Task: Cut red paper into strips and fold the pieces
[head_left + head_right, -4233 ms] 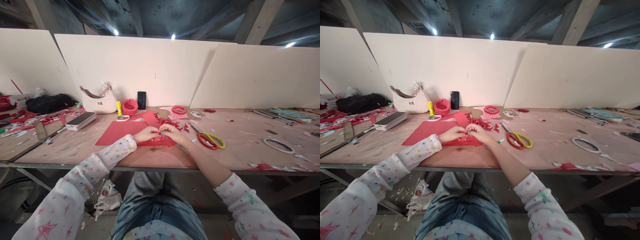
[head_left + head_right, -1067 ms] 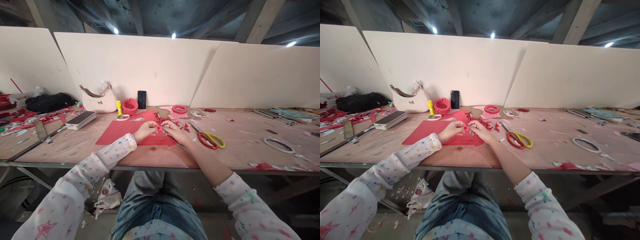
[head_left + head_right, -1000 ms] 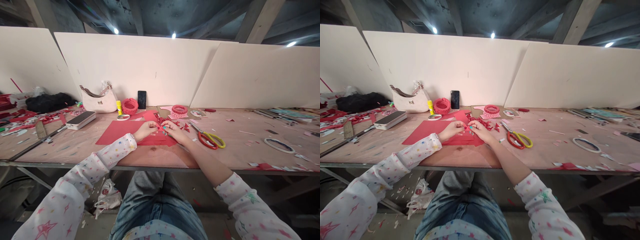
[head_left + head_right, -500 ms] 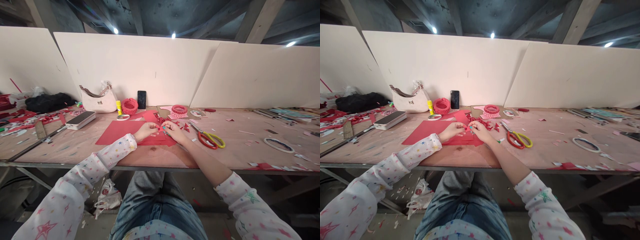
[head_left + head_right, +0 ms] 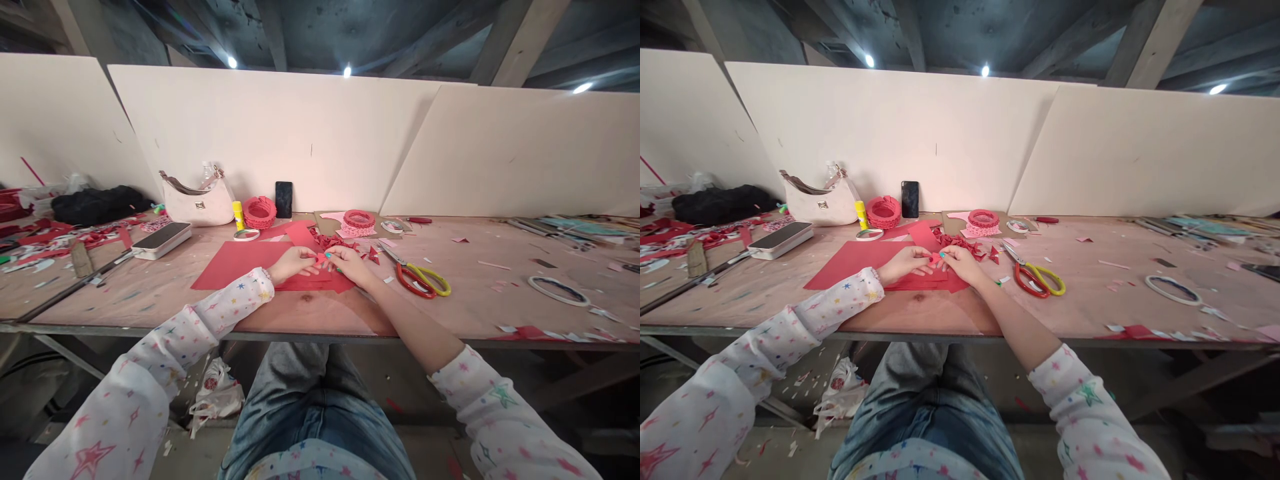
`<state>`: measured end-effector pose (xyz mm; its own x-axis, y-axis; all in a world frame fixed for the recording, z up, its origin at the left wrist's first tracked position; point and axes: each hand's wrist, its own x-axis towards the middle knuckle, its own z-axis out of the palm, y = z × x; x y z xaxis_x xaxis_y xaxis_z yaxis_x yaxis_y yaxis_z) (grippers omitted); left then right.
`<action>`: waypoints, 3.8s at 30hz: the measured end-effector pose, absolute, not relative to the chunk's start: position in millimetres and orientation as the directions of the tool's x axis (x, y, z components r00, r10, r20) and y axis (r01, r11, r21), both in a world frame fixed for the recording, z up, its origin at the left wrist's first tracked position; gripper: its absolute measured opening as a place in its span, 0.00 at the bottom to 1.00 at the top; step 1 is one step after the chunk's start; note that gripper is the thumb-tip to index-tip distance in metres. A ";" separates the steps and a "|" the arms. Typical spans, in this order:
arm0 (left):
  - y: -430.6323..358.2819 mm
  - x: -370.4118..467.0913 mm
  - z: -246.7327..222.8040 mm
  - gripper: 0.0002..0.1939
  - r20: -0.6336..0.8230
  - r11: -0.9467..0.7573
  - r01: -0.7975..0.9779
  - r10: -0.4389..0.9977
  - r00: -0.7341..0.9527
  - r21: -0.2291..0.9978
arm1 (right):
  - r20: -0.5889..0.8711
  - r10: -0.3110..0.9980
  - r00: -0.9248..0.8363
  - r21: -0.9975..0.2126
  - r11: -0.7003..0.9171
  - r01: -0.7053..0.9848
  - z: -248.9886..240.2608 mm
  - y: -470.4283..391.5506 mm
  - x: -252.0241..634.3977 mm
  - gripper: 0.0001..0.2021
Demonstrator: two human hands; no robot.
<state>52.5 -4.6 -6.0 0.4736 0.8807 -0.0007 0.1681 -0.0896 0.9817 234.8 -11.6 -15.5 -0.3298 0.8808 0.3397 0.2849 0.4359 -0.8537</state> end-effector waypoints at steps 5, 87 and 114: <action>-4.1 52.5 -6.6 0.13 -0.008 -0.076 0.158 0.880 0.475 0.984 | 0.374 0.879 -0.296 -0.817 0.463 0.343 -11.8 -16.6 232.4 0.06; -7.4 51.3 -6.3 0.15 0.082 -0.204 0.186 0.853 0.515 0.961 | 0.279 0.857 -0.433 -0.825 0.444 0.349 -14.2 -17.0 230.8 0.03; -10.0 55.1 -10.5 0.10 0.372 -0.538 0.223 0.774 0.513 0.813 | 0.273 0.880 -0.388 -0.836 0.417 0.357 -11.7 -19.5 226.6 0.05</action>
